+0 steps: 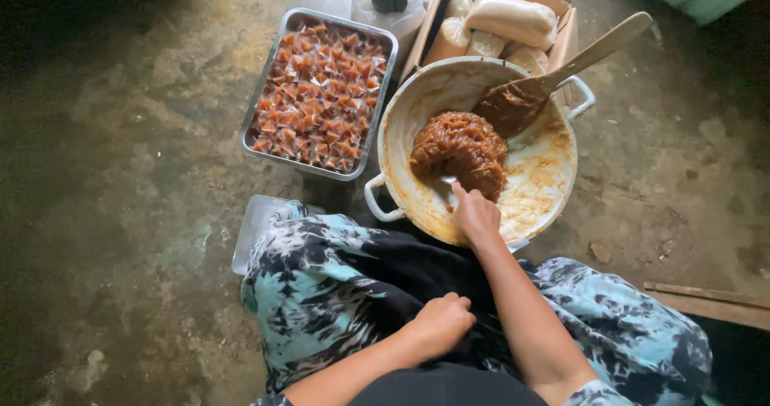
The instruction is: Filling small wrappers with a brown paste filling using a spoon
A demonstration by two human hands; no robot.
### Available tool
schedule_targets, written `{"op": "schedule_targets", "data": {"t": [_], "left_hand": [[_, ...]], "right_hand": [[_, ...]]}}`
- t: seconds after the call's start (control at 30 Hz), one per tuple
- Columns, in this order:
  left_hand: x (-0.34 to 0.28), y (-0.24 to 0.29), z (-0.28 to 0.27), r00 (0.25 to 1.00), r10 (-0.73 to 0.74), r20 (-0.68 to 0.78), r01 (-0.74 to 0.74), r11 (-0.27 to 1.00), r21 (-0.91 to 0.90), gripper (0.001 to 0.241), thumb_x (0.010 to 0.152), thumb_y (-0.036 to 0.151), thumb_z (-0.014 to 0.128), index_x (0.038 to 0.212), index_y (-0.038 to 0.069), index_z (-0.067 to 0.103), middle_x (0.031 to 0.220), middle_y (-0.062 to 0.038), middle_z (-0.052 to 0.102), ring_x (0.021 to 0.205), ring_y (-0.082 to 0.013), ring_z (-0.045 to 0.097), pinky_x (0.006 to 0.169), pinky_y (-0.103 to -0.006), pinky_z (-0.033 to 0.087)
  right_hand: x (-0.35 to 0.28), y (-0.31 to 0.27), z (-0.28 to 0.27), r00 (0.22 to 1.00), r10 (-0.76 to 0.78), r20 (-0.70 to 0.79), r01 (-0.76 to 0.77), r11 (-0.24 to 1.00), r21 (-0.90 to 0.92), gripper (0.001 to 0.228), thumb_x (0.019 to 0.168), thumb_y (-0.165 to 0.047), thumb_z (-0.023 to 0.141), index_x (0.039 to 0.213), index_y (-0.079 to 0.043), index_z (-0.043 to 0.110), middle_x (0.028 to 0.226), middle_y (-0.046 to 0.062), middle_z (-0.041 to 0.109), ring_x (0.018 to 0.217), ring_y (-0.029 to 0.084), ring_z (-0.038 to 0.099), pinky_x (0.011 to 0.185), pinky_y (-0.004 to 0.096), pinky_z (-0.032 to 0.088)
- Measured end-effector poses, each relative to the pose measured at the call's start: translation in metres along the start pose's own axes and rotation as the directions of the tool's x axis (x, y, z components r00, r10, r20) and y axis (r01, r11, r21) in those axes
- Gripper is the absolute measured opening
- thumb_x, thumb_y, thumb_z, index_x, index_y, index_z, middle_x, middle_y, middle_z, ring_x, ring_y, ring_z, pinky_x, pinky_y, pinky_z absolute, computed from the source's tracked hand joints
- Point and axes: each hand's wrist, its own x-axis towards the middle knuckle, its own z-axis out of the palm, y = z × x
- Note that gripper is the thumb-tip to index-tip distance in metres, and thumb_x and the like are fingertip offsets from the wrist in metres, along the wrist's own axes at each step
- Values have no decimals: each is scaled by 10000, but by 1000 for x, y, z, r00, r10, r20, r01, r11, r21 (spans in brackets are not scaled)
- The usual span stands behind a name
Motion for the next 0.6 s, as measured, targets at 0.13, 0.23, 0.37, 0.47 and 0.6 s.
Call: {"op": "schedule_targets", "data": {"t": [0.13, 0.23, 0.37, 0.47, 0.6], "left_hand": [[5, -1, 2, 999, 19, 28, -18, 999, -29, 58, 840, 49, 638, 867, 25, 684, 881, -176, 609, 806, -431, 605, 590, -565, 506], [2, 8, -6, 989, -38, 141, 45, 998, -53, 239, 775, 41, 648, 1011, 55, 673, 948, -172, 705, 912, -462, 649, 683, -584, 526], [2, 10, -8, 999, -17, 32, 18, 999, -33, 244, 721, 28, 679, 964, 45, 663, 899, -164, 650, 877, -426, 591, 604, -572, 511], [7, 6, 3, 1000, -11, 4, 11, 1000, -11, 194, 710, 48, 700, 902, 33, 676, 919, -147, 610, 872, -414, 583, 584, -566, 521], [11, 13, 3, 988, -78, 136, 84, 996, -35, 218, 716, 88, 704, 927, 38, 688, 894, -169, 695, 857, -460, 646, 640, -596, 526]], "right_hand": [[-5, 1, -23, 997, 66, 42, -68, 996, 63, 716, 924, -94, 365, 1573, -393, 414, 1257, 192, 607, 1150, 458, 631, 885, 552, 500], [-10, -2, -28, 986, 143, 89, -153, 981, 120, 762, 939, -71, 340, 1627, -399, 324, 1298, 167, 586, 1188, 410, 612, 902, 529, 495], [-13, 0, -39, 974, 133, 182, -165, 970, 177, 794, 887, -35, 337, 1592, -395, 403, 1447, 101, 600, 1313, 338, 570, 957, 480, 492], [-4, 5, -37, 970, 139, 201, -179, 963, 200, 772, 905, -69, 334, 1593, -414, 390, 1495, 74, 569, 1357, 317, 537, 980, 471, 480], [-9, 8, -45, 960, 117, 254, -168, 967, 190, 665, 968, -152, 334, 1570, -421, 424, 1544, 1, 529, 1382, 307, 510, 965, 464, 473]]}}
